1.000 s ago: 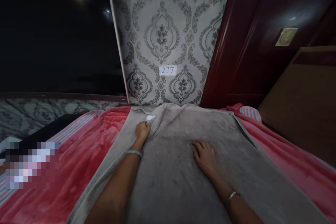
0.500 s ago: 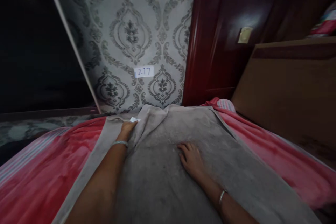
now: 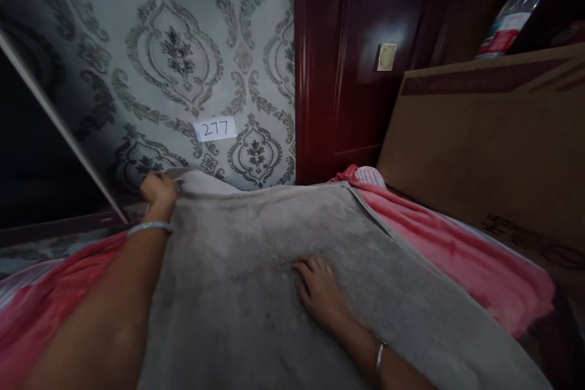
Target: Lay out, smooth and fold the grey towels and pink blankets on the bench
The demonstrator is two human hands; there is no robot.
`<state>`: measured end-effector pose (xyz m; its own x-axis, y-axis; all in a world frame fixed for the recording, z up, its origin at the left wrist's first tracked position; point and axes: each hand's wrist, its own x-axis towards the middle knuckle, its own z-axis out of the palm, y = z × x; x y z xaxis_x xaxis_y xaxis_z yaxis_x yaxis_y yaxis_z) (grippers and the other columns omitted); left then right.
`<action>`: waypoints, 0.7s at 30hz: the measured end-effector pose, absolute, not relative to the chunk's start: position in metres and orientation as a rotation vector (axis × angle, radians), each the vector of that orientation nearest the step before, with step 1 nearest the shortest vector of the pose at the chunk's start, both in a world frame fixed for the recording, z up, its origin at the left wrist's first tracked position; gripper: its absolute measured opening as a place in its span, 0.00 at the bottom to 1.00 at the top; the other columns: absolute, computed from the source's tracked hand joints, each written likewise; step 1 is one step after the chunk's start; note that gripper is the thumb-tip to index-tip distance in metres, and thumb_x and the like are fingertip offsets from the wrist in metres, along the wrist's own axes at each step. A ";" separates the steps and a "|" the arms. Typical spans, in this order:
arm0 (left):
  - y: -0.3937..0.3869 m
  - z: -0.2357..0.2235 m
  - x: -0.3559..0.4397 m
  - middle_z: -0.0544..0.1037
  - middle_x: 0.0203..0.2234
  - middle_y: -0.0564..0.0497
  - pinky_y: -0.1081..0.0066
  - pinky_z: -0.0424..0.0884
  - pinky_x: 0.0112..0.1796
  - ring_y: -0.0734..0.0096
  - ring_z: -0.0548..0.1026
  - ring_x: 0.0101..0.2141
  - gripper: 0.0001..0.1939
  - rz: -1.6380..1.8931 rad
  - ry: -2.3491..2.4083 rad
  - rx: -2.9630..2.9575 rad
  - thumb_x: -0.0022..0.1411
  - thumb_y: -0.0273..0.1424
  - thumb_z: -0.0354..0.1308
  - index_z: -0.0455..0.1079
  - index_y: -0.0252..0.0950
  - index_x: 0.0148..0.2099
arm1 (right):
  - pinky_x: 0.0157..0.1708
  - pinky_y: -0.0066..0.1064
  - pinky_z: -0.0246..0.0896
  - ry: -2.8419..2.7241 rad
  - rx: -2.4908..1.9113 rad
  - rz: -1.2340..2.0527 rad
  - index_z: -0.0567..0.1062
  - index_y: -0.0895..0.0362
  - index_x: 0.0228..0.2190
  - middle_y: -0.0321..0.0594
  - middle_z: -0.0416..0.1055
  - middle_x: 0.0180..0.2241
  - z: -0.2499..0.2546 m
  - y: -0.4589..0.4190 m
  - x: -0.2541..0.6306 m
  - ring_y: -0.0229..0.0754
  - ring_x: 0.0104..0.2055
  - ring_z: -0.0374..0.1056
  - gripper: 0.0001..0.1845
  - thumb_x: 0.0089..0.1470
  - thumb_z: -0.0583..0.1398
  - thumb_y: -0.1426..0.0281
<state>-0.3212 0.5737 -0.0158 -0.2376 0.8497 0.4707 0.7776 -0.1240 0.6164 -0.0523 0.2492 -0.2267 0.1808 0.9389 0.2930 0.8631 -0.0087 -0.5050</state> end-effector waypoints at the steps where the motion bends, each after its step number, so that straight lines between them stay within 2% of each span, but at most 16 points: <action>1: 0.570 -0.017 -0.317 0.74 0.54 0.18 0.47 0.69 0.53 0.44 0.74 0.56 0.24 1.288 2.059 1.851 0.71 0.28 0.46 0.66 0.15 0.60 | 0.62 0.47 0.55 -1.686 -1.869 0.178 0.75 0.52 0.55 0.46 0.69 0.60 -0.225 0.249 -0.052 0.50 0.62 0.61 0.22 0.61 0.55 0.76; 4: 0.556 -0.040 -0.303 0.74 0.55 0.20 0.49 0.70 0.53 0.43 0.74 0.57 0.26 1.219 2.121 1.781 0.69 0.27 0.50 0.62 0.18 0.65 | 0.64 0.48 0.54 -1.670 -1.862 0.209 0.75 0.52 0.55 0.45 0.68 0.61 -0.221 0.247 -0.054 0.50 0.64 0.60 0.23 0.61 0.55 0.77; 8: 0.547 -0.103 -0.291 0.72 0.56 0.19 0.49 0.72 0.51 0.38 0.74 0.57 0.37 1.131 2.187 1.809 0.66 0.30 0.52 0.48 0.18 0.71 | 0.67 0.50 0.52 -1.661 -1.856 0.259 0.74 0.52 0.57 0.44 0.65 0.64 -0.228 0.242 -0.058 0.51 0.67 0.58 0.27 0.58 0.55 0.77; 11: 0.548 -0.144 -0.289 0.75 0.51 0.18 0.47 0.72 0.50 0.35 0.75 0.54 0.36 1.033 2.197 2.048 0.66 0.34 0.48 0.51 0.15 0.70 | 0.68 0.49 0.53 -1.690 -1.741 0.319 0.73 0.50 0.59 0.44 0.65 0.65 -0.243 0.248 -0.043 0.52 0.68 0.57 0.32 0.53 0.59 0.75; 14: 0.551 -0.158 -0.290 0.77 0.48 0.19 0.46 0.73 0.49 0.33 0.77 0.52 0.37 0.998 2.223 2.105 0.65 0.36 0.47 0.53 0.16 0.69 | 0.62 0.47 0.63 -1.634 -1.593 0.360 0.72 0.52 0.60 0.46 0.72 0.59 -0.238 0.275 0.011 0.50 0.61 0.68 0.32 0.52 0.61 0.71; 15: 0.552 -0.157 -0.290 0.77 0.49 0.20 0.46 0.73 0.49 0.33 0.77 0.52 0.37 1.002 2.230 2.093 0.65 0.36 0.47 0.53 0.17 0.70 | 0.60 0.47 0.65 -1.566 -1.587 0.304 0.72 0.52 0.61 0.46 0.73 0.58 -0.228 0.289 0.037 0.49 0.58 0.70 0.31 0.55 0.59 0.70; 18: 0.551 -0.150 -0.288 0.76 0.51 0.20 0.47 0.73 0.51 0.33 0.76 0.53 0.38 1.003 2.246 2.063 0.63 0.37 0.47 0.54 0.17 0.70 | 0.66 0.50 0.56 -1.374 -1.771 -0.134 0.73 0.55 0.60 0.47 0.71 0.61 -0.184 0.338 0.119 0.51 0.64 0.65 0.31 0.55 0.58 0.73; 21: 0.551 -0.146 -0.287 0.76 0.52 0.21 0.46 0.73 0.52 0.33 0.76 0.54 0.38 0.994 2.257 2.046 0.63 0.37 0.48 0.55 0.18 0.69 | 0.64 0.40 0.58 -1.235 -2.187 -0.257 0.73 0.60 0.61 0.50 0.71 0.60 -0.142 0.381 0.178 0.49 0.63 0.66 0.29 0.59 0.54 0.75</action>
<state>-0.2867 0.5507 -0.1464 -0.1835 0.8794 0.4393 0.9179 -0.0068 0.3968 0.1778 0.3809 -0.1417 0.5468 0.7102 0.4434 0.8282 -0.3813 -0.4107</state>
